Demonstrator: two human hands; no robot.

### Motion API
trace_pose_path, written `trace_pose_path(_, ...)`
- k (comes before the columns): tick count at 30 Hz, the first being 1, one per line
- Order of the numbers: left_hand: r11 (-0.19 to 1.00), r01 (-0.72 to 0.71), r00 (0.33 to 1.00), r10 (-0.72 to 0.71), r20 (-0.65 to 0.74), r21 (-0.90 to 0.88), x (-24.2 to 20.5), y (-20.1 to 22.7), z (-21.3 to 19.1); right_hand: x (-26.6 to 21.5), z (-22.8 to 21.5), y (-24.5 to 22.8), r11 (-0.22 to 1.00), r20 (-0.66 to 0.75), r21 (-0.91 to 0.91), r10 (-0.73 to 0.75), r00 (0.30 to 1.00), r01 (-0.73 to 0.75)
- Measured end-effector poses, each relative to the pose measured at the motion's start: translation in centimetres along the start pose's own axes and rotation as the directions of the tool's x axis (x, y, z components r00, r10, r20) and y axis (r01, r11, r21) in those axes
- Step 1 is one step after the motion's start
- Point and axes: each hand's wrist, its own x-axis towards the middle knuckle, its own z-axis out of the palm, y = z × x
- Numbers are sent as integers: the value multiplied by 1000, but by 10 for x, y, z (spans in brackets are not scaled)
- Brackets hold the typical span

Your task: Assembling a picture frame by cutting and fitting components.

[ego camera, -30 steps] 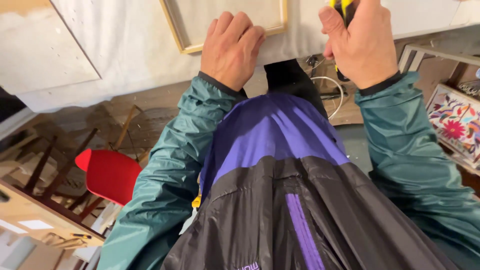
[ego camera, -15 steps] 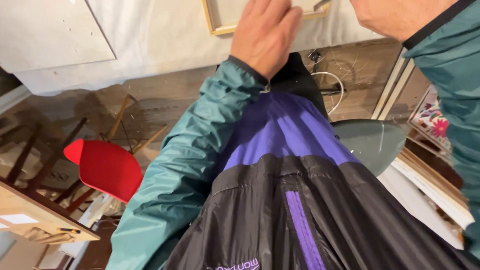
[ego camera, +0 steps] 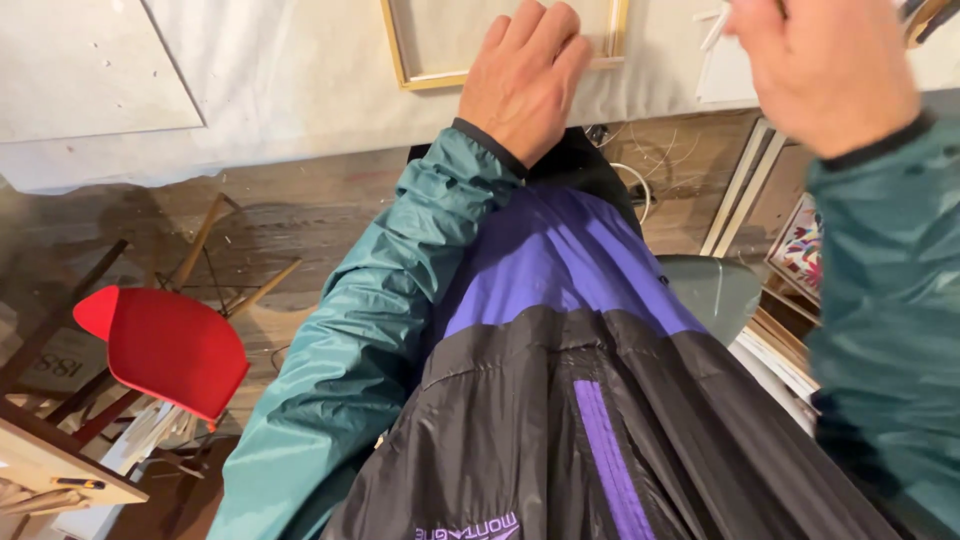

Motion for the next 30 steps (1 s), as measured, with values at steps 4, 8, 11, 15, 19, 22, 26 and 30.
trace_pose_path(4,988,28,993,-44,-106,-152,7,15,-35,-47,37,-14,388,138,852,481,866,-352)
trace_pose_path(8,953,117,952,-187,-242,-279,-10,17,-81,-77,53,-43,103,263,909,609,748,-403)
trace_pose_path(11,739,252,835,-492,-245,-624,-29,14,-128,-86,51,-64,-147,310,946,672,673,-289)
trace_pose_path(15,788,70,799,-412,-438,-612,-60,-9,-161,-79,40,-94,-243,290,956,686,668,-165)
trace_pose_path(19,845,256,909,-376,-182,-469,-78,5,-176,-46,25,-139,-129,290,955,583,759,-266)
trace_pose_path(22,686,370,901,-430,62,-626,-94,12,-169,-13,12,-177,-99,244,970,475,846,-224)
trace_pose_path(26,293,575,778,-486,399,-764,-109,10,-174,21,-6,-215,110,171,965,430,886,-240)
trace_pose_path(30,263,576,779,-463,422,-774,-121,2,-187,31,-4,-235,75,196,966,417,888,-248)
